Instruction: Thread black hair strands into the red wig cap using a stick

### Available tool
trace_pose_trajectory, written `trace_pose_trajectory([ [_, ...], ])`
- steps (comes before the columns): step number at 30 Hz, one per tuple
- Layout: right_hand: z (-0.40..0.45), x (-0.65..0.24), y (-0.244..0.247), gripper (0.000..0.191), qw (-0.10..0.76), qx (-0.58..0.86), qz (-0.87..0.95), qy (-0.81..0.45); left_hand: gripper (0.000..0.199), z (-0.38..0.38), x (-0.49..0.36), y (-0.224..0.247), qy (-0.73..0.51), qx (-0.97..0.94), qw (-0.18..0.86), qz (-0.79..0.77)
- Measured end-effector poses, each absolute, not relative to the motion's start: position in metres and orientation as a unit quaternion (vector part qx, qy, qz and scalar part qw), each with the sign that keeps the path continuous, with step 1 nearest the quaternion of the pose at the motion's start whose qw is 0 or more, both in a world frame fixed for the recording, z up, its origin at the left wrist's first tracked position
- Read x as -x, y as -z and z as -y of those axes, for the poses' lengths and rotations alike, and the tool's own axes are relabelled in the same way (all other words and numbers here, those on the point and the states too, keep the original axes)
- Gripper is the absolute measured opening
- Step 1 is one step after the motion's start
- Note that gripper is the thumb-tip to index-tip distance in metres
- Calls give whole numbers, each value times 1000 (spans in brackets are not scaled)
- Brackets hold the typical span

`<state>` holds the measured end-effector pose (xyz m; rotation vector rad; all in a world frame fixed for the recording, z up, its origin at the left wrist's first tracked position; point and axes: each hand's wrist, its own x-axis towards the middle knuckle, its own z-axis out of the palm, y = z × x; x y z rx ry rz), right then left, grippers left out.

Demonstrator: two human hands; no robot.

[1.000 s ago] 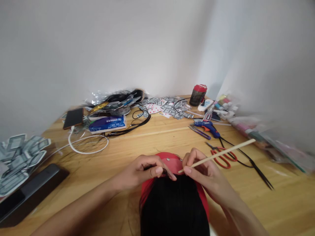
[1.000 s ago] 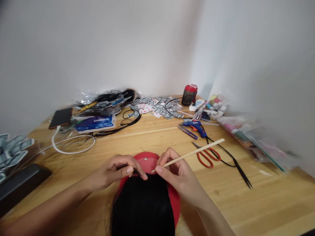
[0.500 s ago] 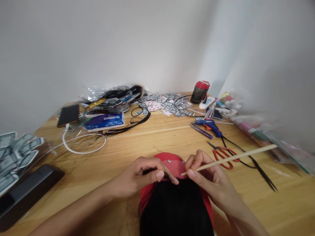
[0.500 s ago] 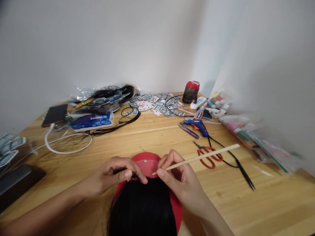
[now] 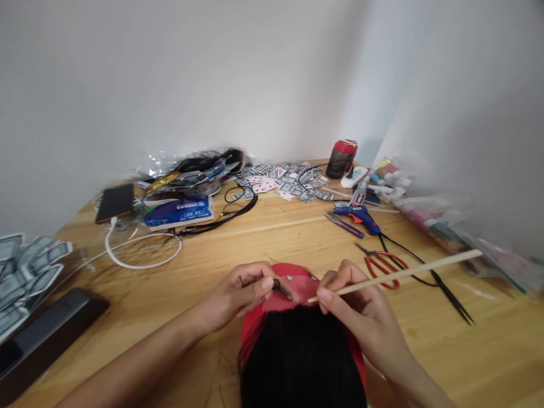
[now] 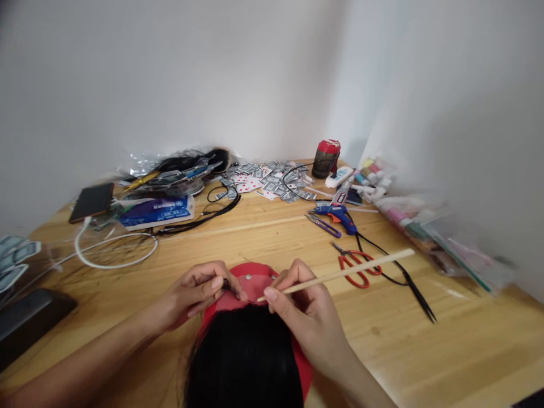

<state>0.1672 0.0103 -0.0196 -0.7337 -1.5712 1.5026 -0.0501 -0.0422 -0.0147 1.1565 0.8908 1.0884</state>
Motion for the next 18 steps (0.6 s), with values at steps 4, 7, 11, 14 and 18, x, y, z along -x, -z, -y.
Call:
trace_pose_trajectory([
  [4,-6,-166,18,24,427,286,652,-557,37,44,50,13,-463,-512,609,-390],
  [7,-3,-166,18,24,438,290,667,-529,38,45,50,13,-460,-515,605,-395],
  [11,-3,-166,18,24,438,294,679,-510,39,42,49,14,-468,-499,621,-383],
  [14,-4,-166,15,23,435,302,680,-507,38,41,48,14,-471,-485,632,-378],
  [18,-2,-169,21,24,436,329,682,-486,42,42,47,15,-485,-489,630,-359],
])
